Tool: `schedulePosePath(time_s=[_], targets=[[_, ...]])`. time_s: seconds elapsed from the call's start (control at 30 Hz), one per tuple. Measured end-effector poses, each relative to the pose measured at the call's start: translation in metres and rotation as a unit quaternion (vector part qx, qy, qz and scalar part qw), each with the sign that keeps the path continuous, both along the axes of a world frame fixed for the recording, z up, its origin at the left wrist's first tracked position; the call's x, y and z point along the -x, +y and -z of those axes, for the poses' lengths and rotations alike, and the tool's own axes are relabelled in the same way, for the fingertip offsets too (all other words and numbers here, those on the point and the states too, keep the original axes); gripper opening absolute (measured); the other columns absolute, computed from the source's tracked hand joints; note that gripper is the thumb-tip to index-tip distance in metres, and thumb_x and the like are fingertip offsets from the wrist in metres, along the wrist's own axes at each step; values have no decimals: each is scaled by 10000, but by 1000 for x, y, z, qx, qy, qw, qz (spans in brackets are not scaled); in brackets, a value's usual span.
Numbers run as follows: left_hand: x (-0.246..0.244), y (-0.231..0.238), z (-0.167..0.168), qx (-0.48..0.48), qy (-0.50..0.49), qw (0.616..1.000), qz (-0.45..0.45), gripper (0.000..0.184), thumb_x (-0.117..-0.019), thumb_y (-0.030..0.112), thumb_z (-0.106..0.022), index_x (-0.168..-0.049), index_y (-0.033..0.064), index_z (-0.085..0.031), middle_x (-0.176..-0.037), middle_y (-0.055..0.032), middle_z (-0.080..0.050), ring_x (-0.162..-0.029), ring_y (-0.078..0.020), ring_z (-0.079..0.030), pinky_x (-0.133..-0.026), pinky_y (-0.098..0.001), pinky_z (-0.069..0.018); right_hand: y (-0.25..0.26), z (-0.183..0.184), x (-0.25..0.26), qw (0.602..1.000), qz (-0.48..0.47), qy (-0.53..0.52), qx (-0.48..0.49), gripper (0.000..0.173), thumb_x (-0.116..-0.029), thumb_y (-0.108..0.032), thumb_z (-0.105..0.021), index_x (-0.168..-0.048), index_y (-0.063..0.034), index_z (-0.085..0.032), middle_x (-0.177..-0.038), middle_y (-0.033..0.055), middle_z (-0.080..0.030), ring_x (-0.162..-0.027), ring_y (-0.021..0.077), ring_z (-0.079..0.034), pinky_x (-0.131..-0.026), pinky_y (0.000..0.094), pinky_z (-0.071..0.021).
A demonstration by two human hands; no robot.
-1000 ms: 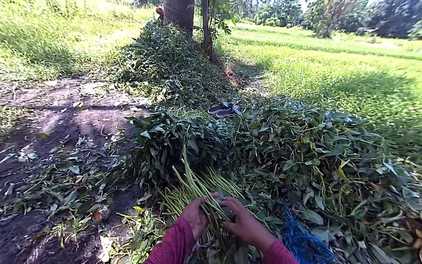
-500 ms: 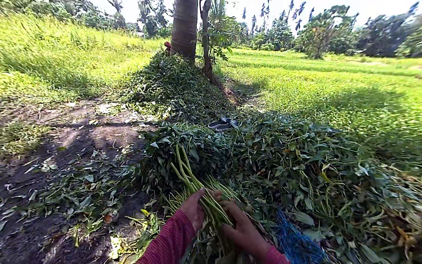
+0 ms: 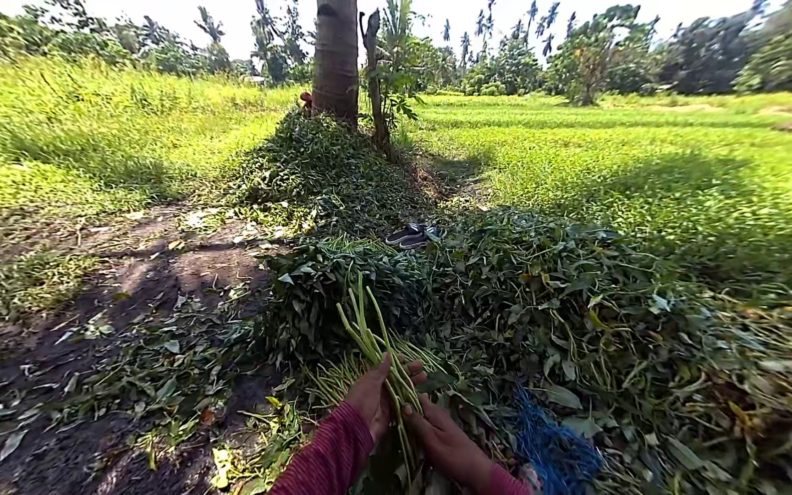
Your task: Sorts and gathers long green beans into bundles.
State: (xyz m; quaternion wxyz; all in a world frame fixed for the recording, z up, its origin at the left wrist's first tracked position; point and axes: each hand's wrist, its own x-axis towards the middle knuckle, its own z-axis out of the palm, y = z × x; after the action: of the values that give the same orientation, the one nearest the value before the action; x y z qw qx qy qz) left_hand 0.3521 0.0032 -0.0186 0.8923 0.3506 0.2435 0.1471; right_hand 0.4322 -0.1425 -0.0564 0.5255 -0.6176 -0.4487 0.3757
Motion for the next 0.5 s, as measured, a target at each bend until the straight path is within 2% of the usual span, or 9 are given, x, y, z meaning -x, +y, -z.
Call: schedulePosePath(time_s=[0.03,0.1,0.17,0.23,0.3,0.5], targets=[[0,-1,2,4,1,1000,2,449,-1141,316,-257,-1297,-39,-484,-1126,-235,-720,-1010,-340,-735,-891,-446,-602,0,0,1,1000,-11,-5,1,509,-1109,-377,-388,-1435,4,-476,-1229,120,-653,-1114,119,-646,-1019,332,-521],[1,1,3,16,3,1000,2,486,-1142,344,-230,-1261,-32,-513,-1135,-229,-722,-1026,-338,-731,-891,-442,-599,-1,1,0,999,-48,2,18,527,-1079,-387,-494,-1444,-8,-455,-1228,116,-654,-1106,129,-653,-1010,346,-530],[2,2,0,22,12,1000,-14,499,-1140,360,-225,-1308,-26,-493,-1159,-231,-712,-1036,-343,-726,-884,-448,-600,-1,0,-2,996,-77,-1,50,553,-1034,-359,-605,-1450,-26,-459,-1245,118,-663,-1118,151,-665,-1026,379,-533],[3,3,-3,9,19,999,-33,502,-1140,362,-220,-1381,-16,-447,-1184,-231,-701,-1036,-345,-724,-863,-451,-603,0,-1,-4,993,-87,-18,73,499,-1055,-359,-563,-1419,-25,-493,-1210,131,-666,-1089,171,-666,-1006,404,-528],[3,6,-9,-3,22,998,-57,515,-1138,373,-214,-1409,-7,-433,-1198,-226,-697,-1039,-346,-722,-861,-462,-601,-2,-3,-6,994,-83,-5,76,448,-1078,-353,-514,-1382,-25,-525,-1181,121,-674,-1067,159,-667,-989,388,-531],[6,10,-18,27,-14,996,-83,559,-1128,428,-162,-1350,2,-447,-1137,-228,-713,-1010,-364,-731,-865,-501,-605,-3,-3,-5,994,-86,45,45,414,-1097,-346,-464,-1387,-58,-532,-1198,65,-715,-1087,129,-681,-1003,353,-532]])
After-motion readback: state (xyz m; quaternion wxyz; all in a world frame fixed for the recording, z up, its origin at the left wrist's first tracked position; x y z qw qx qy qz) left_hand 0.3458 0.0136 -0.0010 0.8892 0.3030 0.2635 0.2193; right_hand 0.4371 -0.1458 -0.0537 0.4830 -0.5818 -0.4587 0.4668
